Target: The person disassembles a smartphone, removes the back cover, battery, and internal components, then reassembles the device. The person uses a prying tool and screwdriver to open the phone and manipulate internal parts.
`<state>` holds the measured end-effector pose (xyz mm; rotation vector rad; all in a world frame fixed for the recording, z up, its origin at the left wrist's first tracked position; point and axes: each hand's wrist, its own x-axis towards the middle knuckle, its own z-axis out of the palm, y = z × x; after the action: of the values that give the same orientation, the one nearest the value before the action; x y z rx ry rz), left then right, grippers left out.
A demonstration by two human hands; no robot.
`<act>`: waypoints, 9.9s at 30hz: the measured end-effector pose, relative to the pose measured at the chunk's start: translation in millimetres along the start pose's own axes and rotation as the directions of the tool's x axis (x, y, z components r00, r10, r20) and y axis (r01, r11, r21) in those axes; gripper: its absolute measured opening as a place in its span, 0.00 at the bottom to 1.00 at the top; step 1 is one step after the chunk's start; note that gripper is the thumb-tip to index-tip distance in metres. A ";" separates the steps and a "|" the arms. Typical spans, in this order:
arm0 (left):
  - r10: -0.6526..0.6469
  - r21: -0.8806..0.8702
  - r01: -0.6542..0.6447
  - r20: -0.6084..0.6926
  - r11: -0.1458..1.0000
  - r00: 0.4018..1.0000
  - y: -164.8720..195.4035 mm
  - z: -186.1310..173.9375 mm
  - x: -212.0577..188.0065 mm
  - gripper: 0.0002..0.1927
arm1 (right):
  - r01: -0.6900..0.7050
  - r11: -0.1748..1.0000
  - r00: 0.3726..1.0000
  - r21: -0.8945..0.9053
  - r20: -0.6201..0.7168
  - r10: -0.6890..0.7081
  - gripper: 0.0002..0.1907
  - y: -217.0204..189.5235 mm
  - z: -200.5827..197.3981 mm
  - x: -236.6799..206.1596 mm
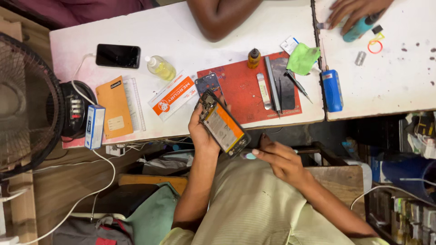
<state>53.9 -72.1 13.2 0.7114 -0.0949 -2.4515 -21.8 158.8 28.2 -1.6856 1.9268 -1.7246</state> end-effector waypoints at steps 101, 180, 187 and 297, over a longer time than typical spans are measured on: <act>-0.500 0.359 0.392 0.287 0.847 0.817 -21.7 -39.5 -60.5 0.46 | -0.465 0.746 0.881 -0.477 -0.167 0.442 0.26 100.8 -52.9 66.9; -0.204 0.311 0.230 -0.115 0.922 0.972 -20.2 -28.7 -11.0 0.44 | -0.399 0.901 0.858 -0.173 0.275 0.433 0.07 12.2 -0.8 24.6; -0.187 0.288 0.198 -0.064 0.937 0.980 -3.5 -33.7 -16.8 0.42 | -0.652 0.669 0.734 -0.357 -0.078 0.674 0.10 49.0 -29.1 29.0; -0.320 0.182 0.277 0.283 0.944 0.904 -13.8 -13.3 -41.5 0.45 | -0.617 0.018 0.484 0.787 0.361 0.797 0.09 45.1 20.2 29.3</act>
<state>82.3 -36.6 18.2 0.4142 -0.2984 -2.8620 -50.0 114.6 4.6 -0.0233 1.0651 -1.7779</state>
